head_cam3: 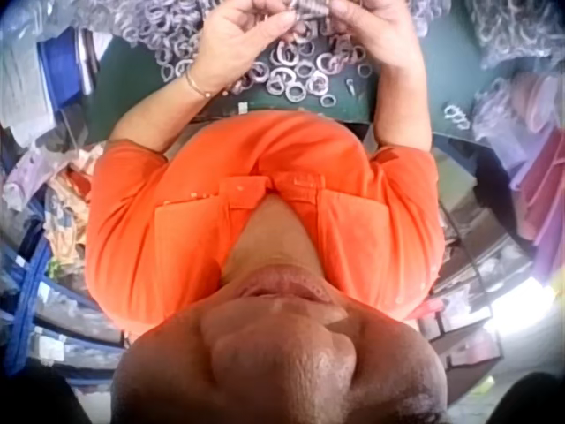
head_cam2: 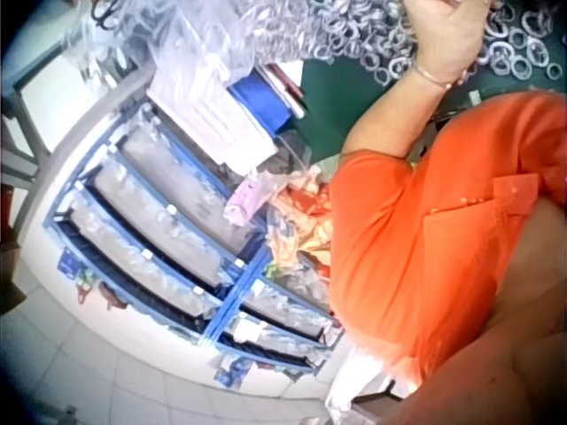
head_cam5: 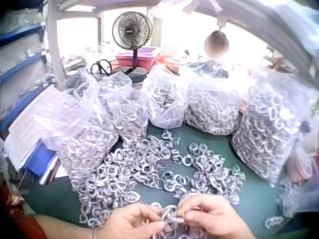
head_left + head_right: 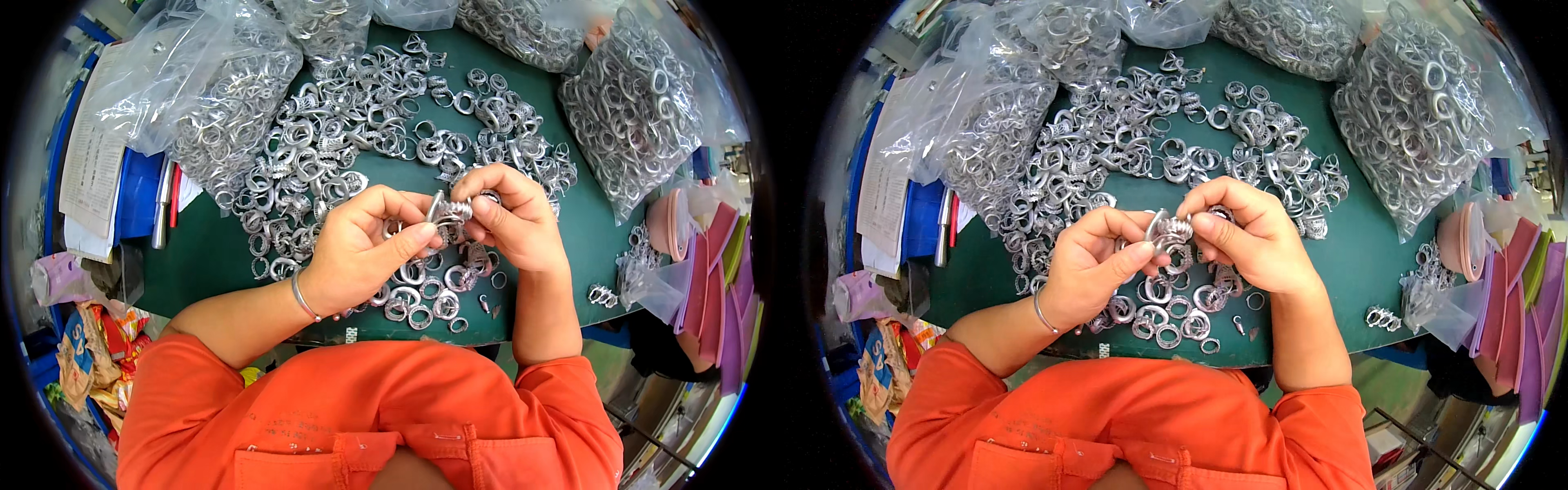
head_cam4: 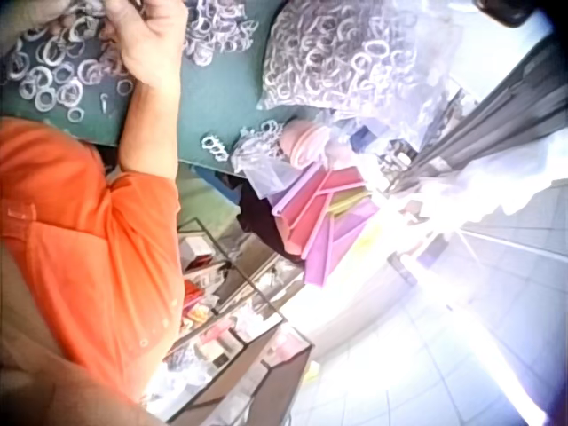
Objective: The person sits at a green table and assembles small silver metal rings and hooks by hand. They pick up individual components from a large pile, interlock them, and place the finished units back onto the table.
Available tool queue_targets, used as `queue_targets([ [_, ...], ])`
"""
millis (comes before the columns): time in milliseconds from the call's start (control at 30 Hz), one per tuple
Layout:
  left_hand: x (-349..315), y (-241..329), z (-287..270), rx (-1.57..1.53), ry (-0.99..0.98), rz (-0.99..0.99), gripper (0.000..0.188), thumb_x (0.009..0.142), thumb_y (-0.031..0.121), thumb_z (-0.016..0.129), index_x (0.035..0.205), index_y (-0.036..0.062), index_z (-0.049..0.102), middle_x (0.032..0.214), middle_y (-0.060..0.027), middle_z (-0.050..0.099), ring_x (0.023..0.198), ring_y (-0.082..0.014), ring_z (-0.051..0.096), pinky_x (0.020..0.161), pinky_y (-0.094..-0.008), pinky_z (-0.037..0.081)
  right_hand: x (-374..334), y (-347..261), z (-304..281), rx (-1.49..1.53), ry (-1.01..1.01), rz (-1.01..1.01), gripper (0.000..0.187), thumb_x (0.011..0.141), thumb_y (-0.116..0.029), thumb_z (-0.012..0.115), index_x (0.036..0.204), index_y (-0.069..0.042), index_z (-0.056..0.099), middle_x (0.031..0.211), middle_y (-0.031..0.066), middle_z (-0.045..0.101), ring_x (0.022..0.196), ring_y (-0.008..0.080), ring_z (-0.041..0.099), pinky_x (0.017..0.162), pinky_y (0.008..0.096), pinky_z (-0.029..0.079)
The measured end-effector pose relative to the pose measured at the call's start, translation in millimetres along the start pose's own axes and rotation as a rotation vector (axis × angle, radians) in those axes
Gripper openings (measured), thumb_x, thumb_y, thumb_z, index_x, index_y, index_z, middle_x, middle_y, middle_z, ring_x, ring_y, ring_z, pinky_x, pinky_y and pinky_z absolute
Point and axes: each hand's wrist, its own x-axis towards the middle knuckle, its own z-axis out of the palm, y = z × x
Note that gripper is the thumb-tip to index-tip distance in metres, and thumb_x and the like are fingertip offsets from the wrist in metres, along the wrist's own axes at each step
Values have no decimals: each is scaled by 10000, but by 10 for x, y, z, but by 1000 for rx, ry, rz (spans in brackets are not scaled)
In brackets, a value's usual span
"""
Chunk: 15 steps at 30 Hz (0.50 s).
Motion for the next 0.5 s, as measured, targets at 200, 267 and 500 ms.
queue_targets([
  [200, 21, -45, -16, 180, 67, 142, 208, 848, -29, 642, 1012, -5, 516, 1102, -89, 560, 957, -115, 580, 801, -239, 502, 8, -33, 159, -183, 134, -41, 232, 836, -41, 671, 1055, -24, 598, 826, -23, 553, 684, 23, 495, 583, 164, 410],
  [267, 25, -41, -2, 199, 90, 165, 256, 834, -43, 652, 1045, 3, 515, 1082, -71, 558, 954, -102, 571, 801, -232, 497, 19, 20, 188, -243, 156, -88, 251, 812, -17, 687, 1048, -30, 604, 831, -23, 553, 714, 23, 503, 608, 160, 417],
  [500, 19, 2, 30, 131, 70, 52, 371, 822, -59, 656, 1156, 5, 508, 1031, -34, 546, 922, -90, 568, 817, -231, 499, 33, 87, 143, -482, 182, -344, 192, 785, 35, 644, 970, -14, 646, 901, 68, 645, 799, 142, 601, 694, 262, 469],
])
